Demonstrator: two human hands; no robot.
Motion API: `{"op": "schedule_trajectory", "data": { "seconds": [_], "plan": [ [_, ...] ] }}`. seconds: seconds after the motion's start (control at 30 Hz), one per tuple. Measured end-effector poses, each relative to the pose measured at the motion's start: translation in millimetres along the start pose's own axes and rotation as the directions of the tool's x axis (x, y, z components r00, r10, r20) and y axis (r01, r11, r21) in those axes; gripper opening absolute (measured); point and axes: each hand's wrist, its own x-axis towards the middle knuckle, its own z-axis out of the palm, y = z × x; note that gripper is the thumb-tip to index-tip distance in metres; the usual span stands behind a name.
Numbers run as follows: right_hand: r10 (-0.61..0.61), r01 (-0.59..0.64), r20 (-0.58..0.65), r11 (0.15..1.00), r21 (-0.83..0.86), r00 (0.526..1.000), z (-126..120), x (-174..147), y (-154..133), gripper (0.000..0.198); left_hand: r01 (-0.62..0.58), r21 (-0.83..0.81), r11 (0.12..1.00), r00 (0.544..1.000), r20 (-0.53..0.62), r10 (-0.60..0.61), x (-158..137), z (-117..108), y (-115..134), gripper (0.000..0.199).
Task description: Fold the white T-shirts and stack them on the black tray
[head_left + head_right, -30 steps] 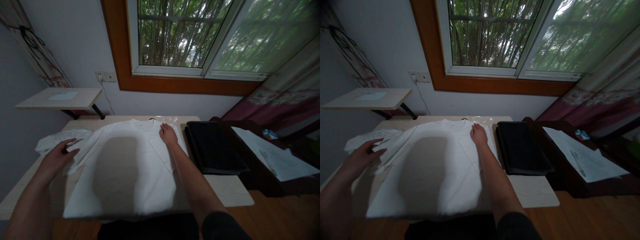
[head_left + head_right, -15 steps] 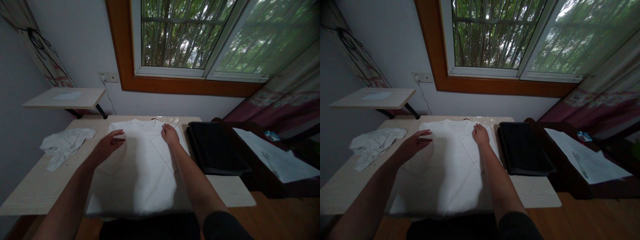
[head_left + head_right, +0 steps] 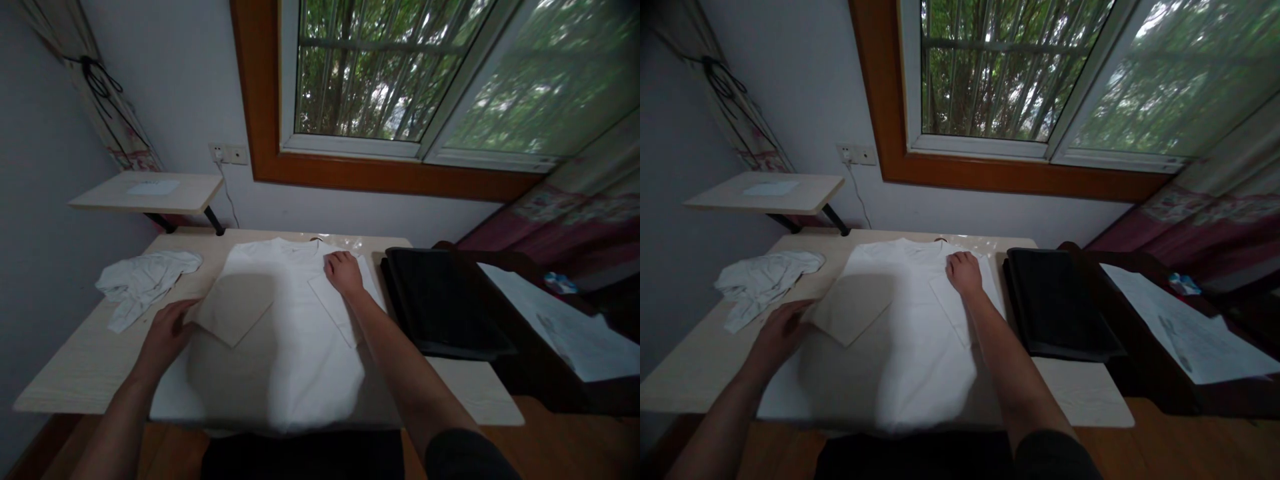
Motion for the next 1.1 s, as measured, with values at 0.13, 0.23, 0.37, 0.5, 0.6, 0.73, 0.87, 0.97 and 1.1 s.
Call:
{"op": "schedule_trajectory", "data": {
  "seconds": [0.13, 0.23, 0.37, 0.5, 0.6, 0.73, 0.87, 0.97, 1.1],
  "plan": [
    [-0.06, 0.054, 0.098, 0.996, 0.071, 0.993, -4, -4, -49, 0.034, -0.03, 0.088, 0.996, 1.0, 0.001, 0.03, -10, 10, -16, 0.047],
    [-0.046, 0.018, 0.142, 0.981, 0.192, 0.989, 4, -5, -95, 0.035, -0.012, 0.111, 0.994, 1.0, 0.004, 0.012, -9, 16, -18, 0.045],
    [0.054, -0.131, 0.303, 0.962, 0.241, 0.951, 11, 0, -141, 0.044, 0.004, 0.084, 0.996, 1.0, 0.017, -0.005, -9, 17, -13, 0.041],
    [0.062, -0.212, 0.446, 0.931, 0.296, 0.893, 13, 8, -156, 0.032, 0.024, 0.041, 0.999, 1.0, 0.0, -0.024, -10, 14, -8, 0.037],
    [0.082, -0.304, 0.456, 0.846, 0.438, 0.886, 14, 11, -155, 0.023, 0.044, 0.031, 0.999, 0.999, -0.011, -0.043, -10, 14, -6, 0.036],
    [0.163, -0.534, 0.517, 0.41, 0.739, 0.84, 18, 10, -145, 0.015, 0.018, 0.056, 0.998, 1.0, 0.004, -0.018, -10, 14, -5, 0.035],
    [0.216, -0.596, 0.558, 0.203, 0.777, 0.801, 21, 6, -140, 0.023, -0.06, 0.096, 0.994, 0.998, 0.017, 0.058, -11, 14, -4, 0.036],
    [0.21, -0.639, 0.604, 0.221, 0.737, 0.769, 19, 3, -143, 0.038, -0.09, 0.116, 0.989, 0.995, 0.044, 0.085, -12, 15, -5, 0.036],
    [0.11, -0.639, 0.631, 0.192, 0.745, 0.768, 8, -9, -152, 0.069, -0.09, 0.126, 0.988, 0.995, 0.045, 0.085, -12, 16, -9, 0.036]
  ]
}}
